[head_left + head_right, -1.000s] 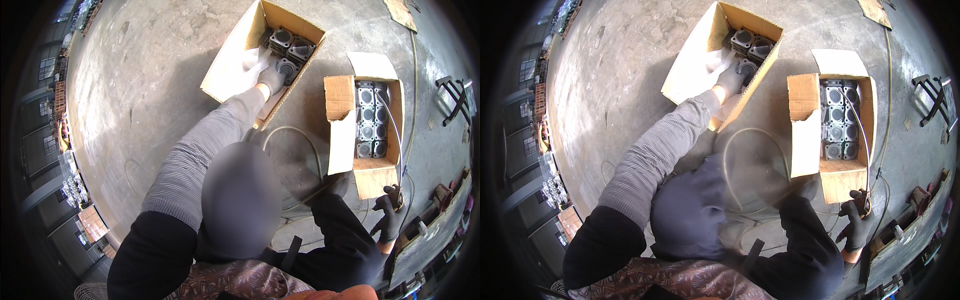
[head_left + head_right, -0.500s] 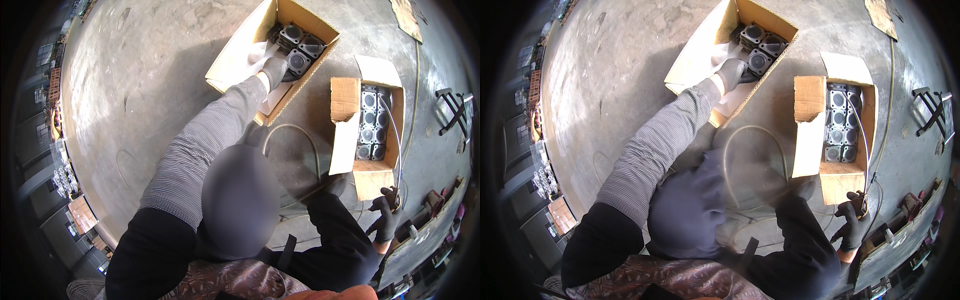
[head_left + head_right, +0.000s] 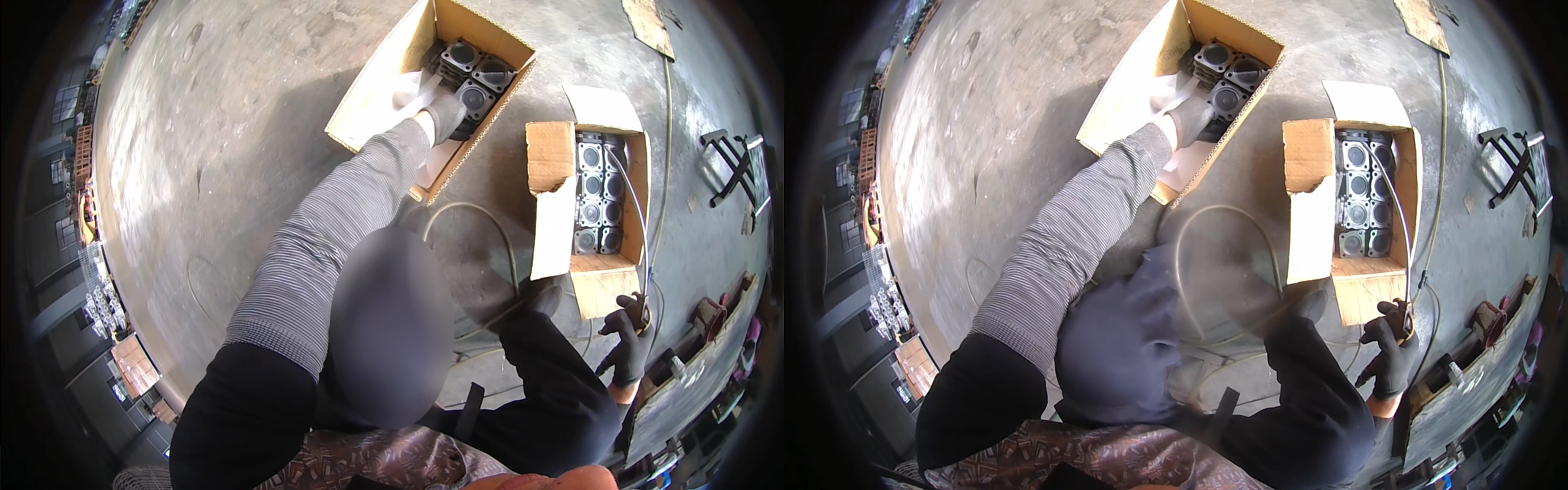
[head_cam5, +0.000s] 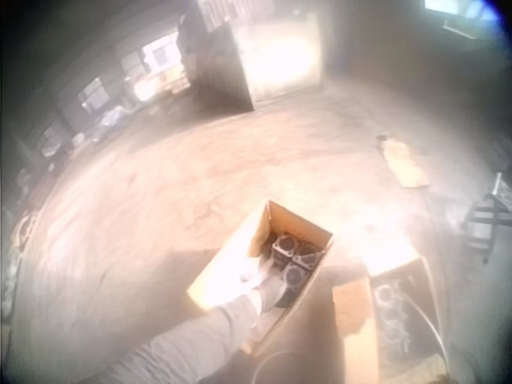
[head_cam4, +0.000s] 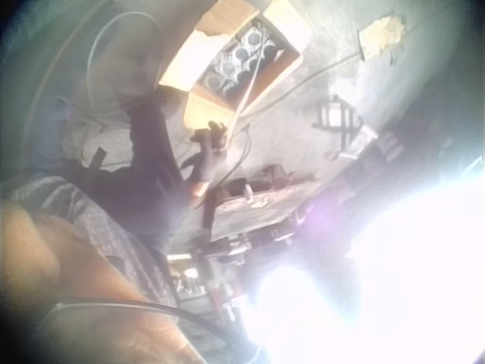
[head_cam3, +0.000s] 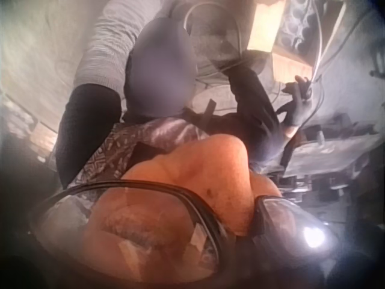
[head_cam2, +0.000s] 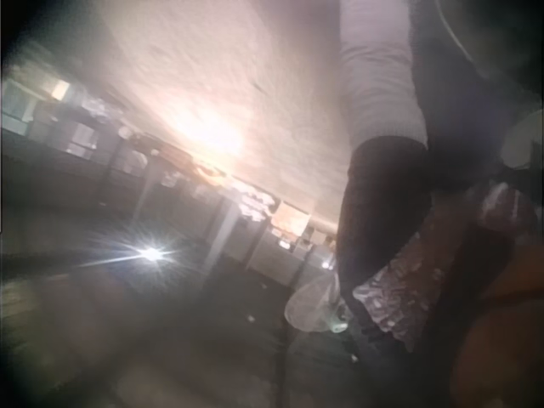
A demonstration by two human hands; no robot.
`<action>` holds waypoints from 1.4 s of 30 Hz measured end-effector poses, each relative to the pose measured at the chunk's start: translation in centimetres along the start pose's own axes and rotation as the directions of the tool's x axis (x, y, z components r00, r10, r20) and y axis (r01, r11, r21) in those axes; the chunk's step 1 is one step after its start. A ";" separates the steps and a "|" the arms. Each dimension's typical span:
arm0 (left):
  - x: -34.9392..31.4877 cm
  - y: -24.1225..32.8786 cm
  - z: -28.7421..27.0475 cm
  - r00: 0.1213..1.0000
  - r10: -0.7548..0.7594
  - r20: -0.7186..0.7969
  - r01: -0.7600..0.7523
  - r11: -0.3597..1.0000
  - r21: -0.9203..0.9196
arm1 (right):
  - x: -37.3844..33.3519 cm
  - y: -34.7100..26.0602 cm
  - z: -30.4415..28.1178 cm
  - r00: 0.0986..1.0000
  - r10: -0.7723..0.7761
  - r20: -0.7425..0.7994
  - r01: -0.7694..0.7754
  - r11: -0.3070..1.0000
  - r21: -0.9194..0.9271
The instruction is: The person sits on the floor and uses a handheld air nozzle to blow air onto metal parts, likely cylinder heads, transferring them between two cardboard boxes. The person handles the parts one at a time, directing the air stream at various surfaces before placing them in the second box.
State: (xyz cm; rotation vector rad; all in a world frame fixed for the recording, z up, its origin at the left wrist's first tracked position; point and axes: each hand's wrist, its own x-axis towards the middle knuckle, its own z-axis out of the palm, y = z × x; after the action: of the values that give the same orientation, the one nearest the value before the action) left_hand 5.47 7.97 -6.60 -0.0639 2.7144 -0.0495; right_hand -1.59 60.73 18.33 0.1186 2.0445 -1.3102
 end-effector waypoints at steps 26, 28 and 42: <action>10.9 27.5 -14.6 0.930 0.326 0.170 -0.273 0.922 -0.276 | -6.1 11.0 -8.9 0.899 0.154 -0.410 -0.141 0.988 0.061; 11.8 28.4 -13.7 0.910 0.373 0.178 -0.321 0.909 -0.266 | -5.7 11.5 -8.8 0.900 0.150 -0.408 -0.135 0.989 0.065; 12.9 34.1 -9.8 0.865 0.495 -0.078 -0.497 0.868 -0.004 | -4.2 12.7 -9.3 0.897 0.230 -0.377 -0.197 0.972 0.125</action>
State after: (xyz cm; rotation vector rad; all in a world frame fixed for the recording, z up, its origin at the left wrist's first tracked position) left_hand -11.58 41.55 -4.50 0.6432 2.7175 0.1358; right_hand 2.30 75.81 13.45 0.6747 2.2226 -1.3098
